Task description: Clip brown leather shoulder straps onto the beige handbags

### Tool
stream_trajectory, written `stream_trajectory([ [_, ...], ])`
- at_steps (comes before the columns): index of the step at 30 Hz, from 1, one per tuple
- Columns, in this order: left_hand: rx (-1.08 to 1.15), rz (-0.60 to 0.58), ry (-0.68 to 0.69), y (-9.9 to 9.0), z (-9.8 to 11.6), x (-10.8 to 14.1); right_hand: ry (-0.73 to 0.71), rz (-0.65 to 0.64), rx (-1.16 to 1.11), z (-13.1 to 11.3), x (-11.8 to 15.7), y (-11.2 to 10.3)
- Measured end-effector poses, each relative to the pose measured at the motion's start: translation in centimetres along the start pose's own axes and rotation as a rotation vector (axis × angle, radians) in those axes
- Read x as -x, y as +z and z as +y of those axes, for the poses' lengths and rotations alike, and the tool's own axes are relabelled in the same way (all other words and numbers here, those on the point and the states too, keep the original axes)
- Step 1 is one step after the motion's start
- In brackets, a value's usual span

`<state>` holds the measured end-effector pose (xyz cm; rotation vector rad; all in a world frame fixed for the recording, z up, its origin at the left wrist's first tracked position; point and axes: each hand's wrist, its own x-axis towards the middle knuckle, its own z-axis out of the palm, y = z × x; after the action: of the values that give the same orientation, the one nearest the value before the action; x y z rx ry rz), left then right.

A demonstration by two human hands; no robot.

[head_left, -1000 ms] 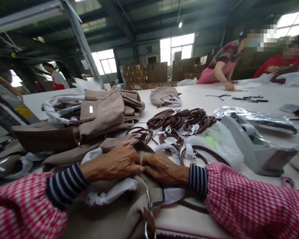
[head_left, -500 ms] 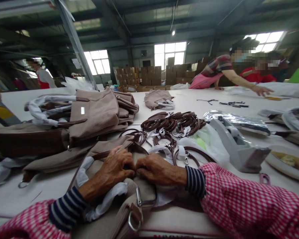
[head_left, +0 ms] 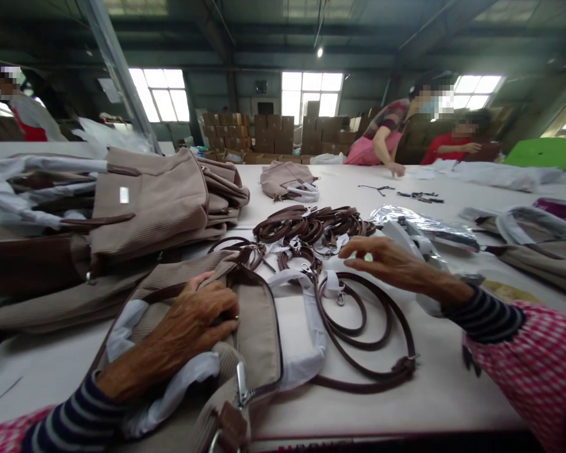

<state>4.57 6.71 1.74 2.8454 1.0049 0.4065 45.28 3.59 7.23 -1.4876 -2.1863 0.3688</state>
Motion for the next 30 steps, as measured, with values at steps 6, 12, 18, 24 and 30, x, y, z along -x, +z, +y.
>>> stream_trajectory([
  [6,-0.002,-0.001,-0.020,0.5,-1.0,0.6,-0.166,-0.234,0.216,-3.1,4.2,3.5],
  [12,-0.017,0.074,-0.009,1.6,-1.8,0.6,-0.124,-0.145,0.124,-2.4,5.4,1.3],
  [18,-0.006,0.074,0.013,1.8,-2.4,0.5,0.150,-0.071,0.402,3.0,2.8,-0.7],
  [24,0.023,0.122,0.030,1.8,-2.6,0.9,0.214,-0.049,0.325,5.6,2.1,0.8],
  [30,0.026,0.109,0.019,2.0,-2.8,0.8,0.196,0.079,0.238,5.4,2.9,0.6],
])
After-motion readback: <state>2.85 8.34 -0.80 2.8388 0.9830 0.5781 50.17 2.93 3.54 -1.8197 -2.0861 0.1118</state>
